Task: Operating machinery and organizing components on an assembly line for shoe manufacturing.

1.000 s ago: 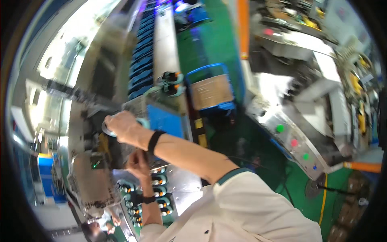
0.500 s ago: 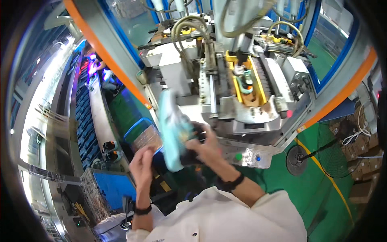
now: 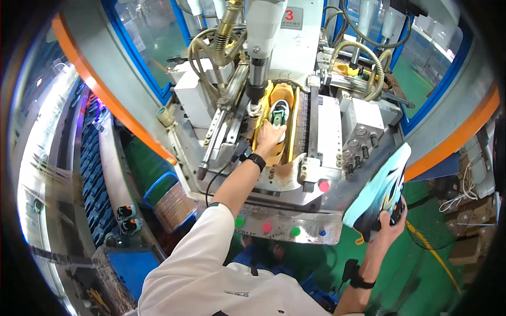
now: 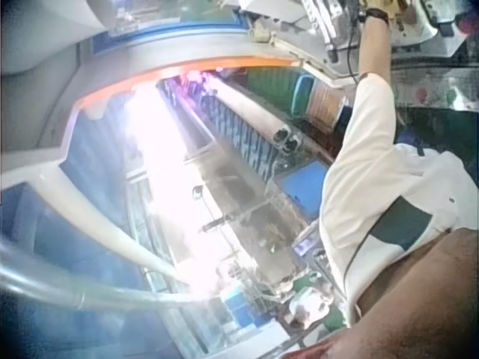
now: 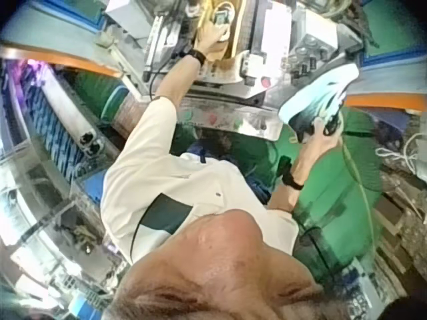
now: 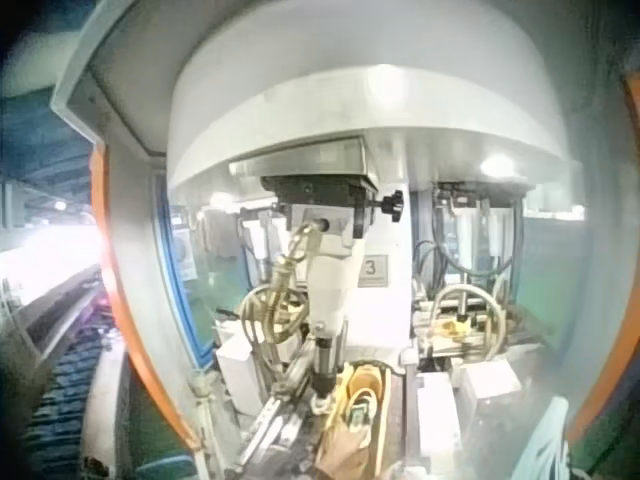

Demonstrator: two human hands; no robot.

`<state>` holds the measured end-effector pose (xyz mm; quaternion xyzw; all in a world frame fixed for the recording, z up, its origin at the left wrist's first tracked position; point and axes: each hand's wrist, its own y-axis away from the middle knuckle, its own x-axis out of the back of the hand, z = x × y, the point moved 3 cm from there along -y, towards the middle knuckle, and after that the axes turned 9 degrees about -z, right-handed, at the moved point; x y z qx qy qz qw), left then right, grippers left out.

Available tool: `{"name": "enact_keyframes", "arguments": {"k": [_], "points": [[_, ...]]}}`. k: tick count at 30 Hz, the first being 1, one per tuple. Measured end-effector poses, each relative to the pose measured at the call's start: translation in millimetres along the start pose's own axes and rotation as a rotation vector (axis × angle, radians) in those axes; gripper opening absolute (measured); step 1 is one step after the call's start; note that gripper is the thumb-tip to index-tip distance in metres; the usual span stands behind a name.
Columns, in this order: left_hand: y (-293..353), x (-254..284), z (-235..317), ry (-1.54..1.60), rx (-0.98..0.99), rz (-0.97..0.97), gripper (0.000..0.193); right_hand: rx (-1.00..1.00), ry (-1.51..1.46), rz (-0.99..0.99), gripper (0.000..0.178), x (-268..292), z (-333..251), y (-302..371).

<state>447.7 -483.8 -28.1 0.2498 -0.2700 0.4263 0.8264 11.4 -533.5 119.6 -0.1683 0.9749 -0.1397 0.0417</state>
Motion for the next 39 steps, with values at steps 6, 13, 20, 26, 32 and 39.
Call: {"name": "enact_keyframes", "arguments": {"k": [6,13,20,26,32,39], "points": [[-45,-28,-5,-0.102,-0.048,0.119,0.06,-0.062,0.141,0.1,0.054,-8,4,-11],[-1,23,-34,1.357,0.26,-0.197,0.022,-0.059,0.505,-0.209,0.039,-113,19,-157],[207,129,-67,1.365,0.242,-0.401,0.05,-0.28,0.951,-0.784,0.048,-335,76,-204],[347,222,-138,1.368,0.228,-0.049,0.07,0.162,1.104,-0.517,0.029,-410,205,-174],[453,234,-175,1.279,0.248,0.506,0.059,0.142,1.198,-0.506,0.043,-425,219,-147],[521,169,-180,1.442,0.512,0.87,0.048,0.504,0.514,-0.923,0.017,-345,103,109]]}}
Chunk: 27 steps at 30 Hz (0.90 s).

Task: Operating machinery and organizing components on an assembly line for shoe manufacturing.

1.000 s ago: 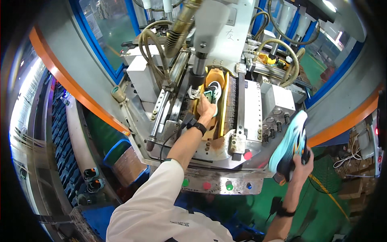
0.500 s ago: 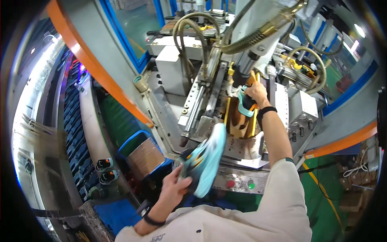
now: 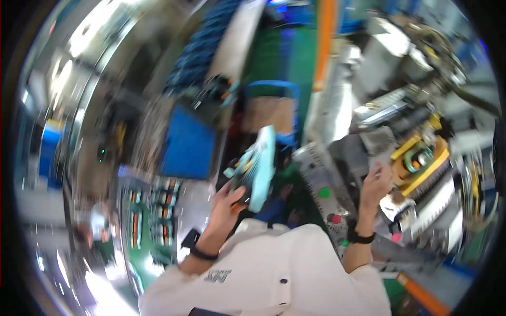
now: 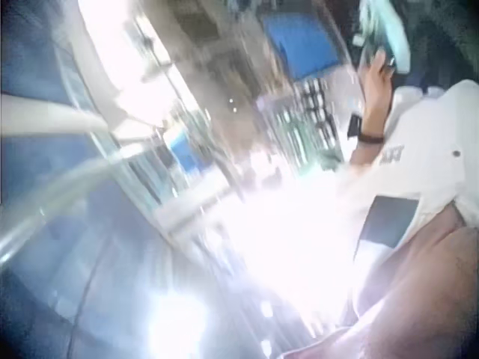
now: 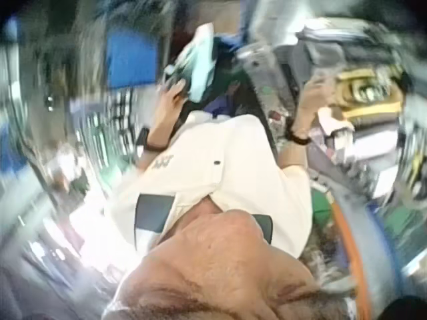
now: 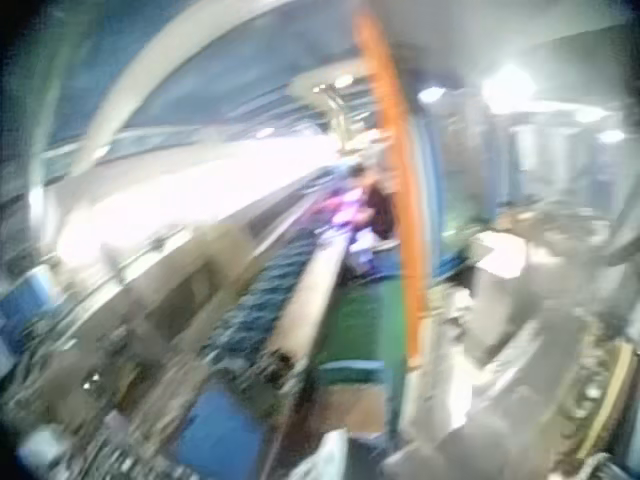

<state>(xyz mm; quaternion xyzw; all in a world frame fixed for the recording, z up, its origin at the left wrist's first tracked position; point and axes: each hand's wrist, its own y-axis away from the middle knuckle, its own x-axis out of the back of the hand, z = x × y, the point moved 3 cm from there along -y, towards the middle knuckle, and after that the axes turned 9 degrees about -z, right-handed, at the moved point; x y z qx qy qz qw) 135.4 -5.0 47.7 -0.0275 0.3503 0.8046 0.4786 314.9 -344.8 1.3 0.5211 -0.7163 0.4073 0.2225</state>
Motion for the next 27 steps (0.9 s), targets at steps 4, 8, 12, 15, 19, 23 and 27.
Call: {"name": "enact_keyframes", "arguments": {"k": [4,8,12,15,19,23,27], "points": [[29,26,-30,0.191,0.023,-0.007,0.046,0.289,-0.089,-0.347,0.014,-118,11,78],[54,76,-63,0.252,0.023,0.214,0.035,0.432,-0.058,-0.428,0.017,-169,60,100],[96,125,-63,0.461,-0.058,0.387,0.03,0.358,0.028,-0.501,0.017,-171,53,95],[122,174,-64,0.517,-0.17,0.582,0.02,0.463,0.023,-0.381,0.016,-175,60,79],[144,266,-67,0.693,-0.367,0.892,0.016,0.521,-0.228,-0.331,0.018,-176,-36,14],[153,384,-68,0.683,-0.445,1.122,0.015,0.682,-0.335,-0.292,0.015,-163,-208,-38],[165,512,-77,0.71,-0.533,1.415,0.019,0.982,-0.576,-0.49,0.015,-148,-388,-51]]}}
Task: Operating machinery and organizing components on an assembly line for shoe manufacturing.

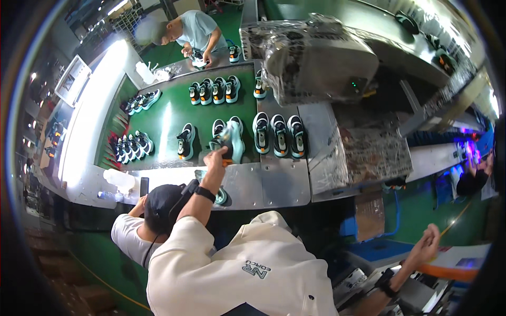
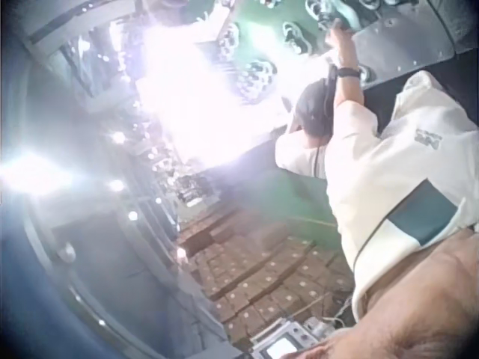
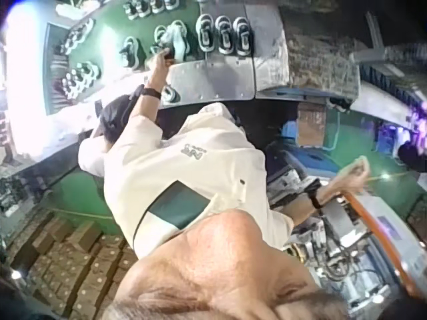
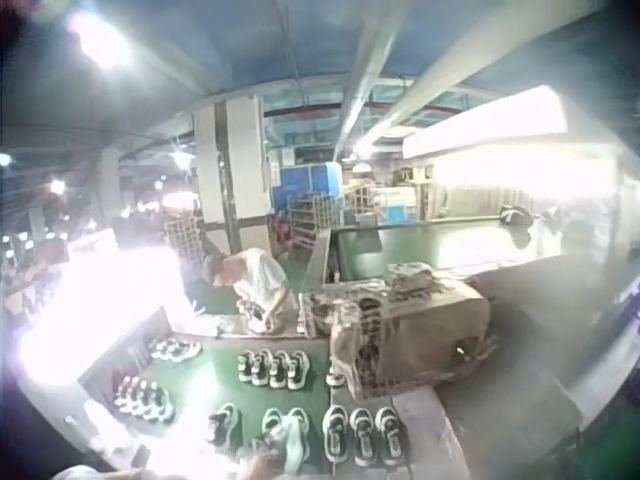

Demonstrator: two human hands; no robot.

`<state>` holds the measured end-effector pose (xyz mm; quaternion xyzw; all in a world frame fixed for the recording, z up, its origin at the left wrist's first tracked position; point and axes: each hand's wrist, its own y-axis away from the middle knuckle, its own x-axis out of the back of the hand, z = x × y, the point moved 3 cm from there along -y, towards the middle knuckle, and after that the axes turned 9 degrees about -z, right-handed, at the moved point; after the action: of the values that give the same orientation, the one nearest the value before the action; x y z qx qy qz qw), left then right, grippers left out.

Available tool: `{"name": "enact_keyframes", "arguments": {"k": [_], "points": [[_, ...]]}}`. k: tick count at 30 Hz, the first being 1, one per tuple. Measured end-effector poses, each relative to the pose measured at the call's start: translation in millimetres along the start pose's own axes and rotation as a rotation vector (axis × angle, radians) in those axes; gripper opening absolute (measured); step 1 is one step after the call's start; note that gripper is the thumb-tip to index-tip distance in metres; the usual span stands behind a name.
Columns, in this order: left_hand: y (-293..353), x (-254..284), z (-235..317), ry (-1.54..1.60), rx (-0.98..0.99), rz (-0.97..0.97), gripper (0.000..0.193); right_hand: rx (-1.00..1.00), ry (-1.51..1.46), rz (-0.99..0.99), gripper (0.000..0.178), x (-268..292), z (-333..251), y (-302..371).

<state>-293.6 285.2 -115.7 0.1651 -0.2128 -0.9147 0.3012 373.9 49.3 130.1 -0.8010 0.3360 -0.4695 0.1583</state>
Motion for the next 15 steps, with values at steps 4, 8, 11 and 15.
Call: {"name": "enact_keyframes", "arguments": {"k": [4,8,11,15], "points": [[-76,24,38,-0.129,-0.221,0.147,0.031,0.252,0.047,0.009,0.014,-42,-106,-114],[-130,59,52,-0.649,-0.202,0.389,0.043,0.264,0.152,-0.102,0.016,-108,-111,-162],[-145,57,42,-1.099,-0.251,0.453,0.049,-0.001,0.223,-0.309,0.02,-161,-45,-185],[-169,57,-22,-1.18,-0.068,0.337,0.062,-0.052,0.281,-0.481,0.032,-207,93,-183]]}}
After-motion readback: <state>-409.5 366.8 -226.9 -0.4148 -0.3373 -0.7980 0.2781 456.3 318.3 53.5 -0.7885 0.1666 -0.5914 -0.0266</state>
